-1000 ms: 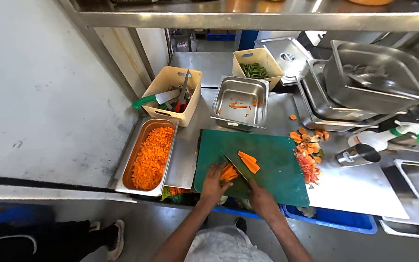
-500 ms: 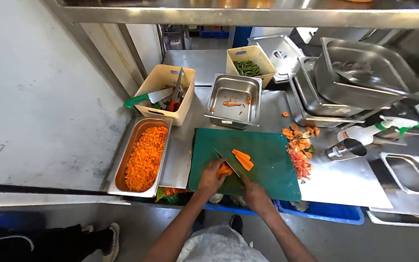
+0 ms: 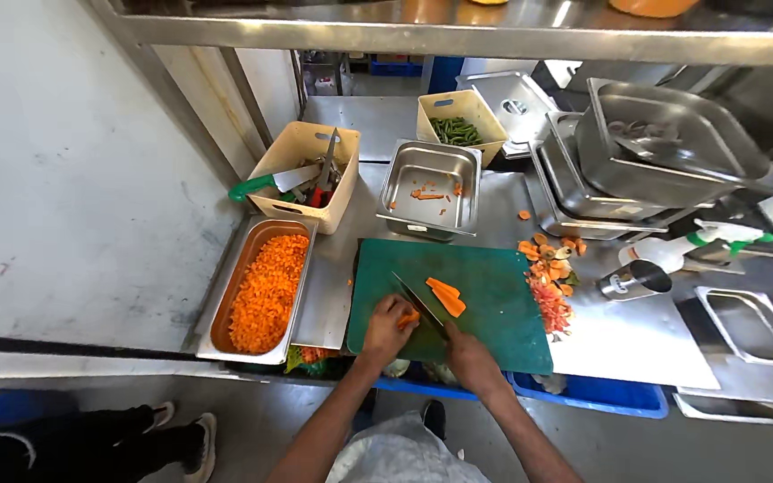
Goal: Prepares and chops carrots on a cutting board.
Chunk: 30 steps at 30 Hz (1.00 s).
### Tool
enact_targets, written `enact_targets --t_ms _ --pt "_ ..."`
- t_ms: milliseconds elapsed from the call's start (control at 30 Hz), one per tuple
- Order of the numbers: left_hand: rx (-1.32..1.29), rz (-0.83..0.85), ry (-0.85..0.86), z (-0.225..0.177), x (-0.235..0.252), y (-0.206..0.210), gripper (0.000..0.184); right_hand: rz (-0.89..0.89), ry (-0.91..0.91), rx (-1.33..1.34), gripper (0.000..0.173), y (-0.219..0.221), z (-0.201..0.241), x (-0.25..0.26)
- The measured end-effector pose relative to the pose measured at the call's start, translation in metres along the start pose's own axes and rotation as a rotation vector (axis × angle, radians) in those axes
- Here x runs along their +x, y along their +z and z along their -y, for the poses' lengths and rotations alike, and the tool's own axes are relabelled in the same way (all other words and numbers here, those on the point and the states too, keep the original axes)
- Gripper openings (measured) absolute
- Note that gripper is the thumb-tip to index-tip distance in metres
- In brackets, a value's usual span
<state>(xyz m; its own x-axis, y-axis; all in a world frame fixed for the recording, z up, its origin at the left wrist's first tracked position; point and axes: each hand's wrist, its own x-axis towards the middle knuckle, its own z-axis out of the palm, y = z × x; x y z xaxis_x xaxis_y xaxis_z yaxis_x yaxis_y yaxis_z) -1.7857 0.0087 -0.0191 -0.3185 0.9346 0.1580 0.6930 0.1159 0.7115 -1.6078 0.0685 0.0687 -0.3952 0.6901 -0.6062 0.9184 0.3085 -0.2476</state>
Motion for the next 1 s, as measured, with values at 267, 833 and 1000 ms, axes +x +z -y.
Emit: enact_targets --t_ms 267,833,1000 --pt "0.047 0.247 0.070 -0.003 0.023 -0.019 0.017 0.025 0.045 -0.134 0.053 -0.019 0.013 -0.011" --pt "0.036 0.275 0.091 0.001 0.027 -0.020 0.016 0.077 -0.055 -0.147 0.057 -0.022 0.010 0.005" --pt "0.027 0.233 0.097 0.003 0.024 -0.018 0.015 0.104 -0.036 -0.233 0.053 -0.051 0.015 -0.021"
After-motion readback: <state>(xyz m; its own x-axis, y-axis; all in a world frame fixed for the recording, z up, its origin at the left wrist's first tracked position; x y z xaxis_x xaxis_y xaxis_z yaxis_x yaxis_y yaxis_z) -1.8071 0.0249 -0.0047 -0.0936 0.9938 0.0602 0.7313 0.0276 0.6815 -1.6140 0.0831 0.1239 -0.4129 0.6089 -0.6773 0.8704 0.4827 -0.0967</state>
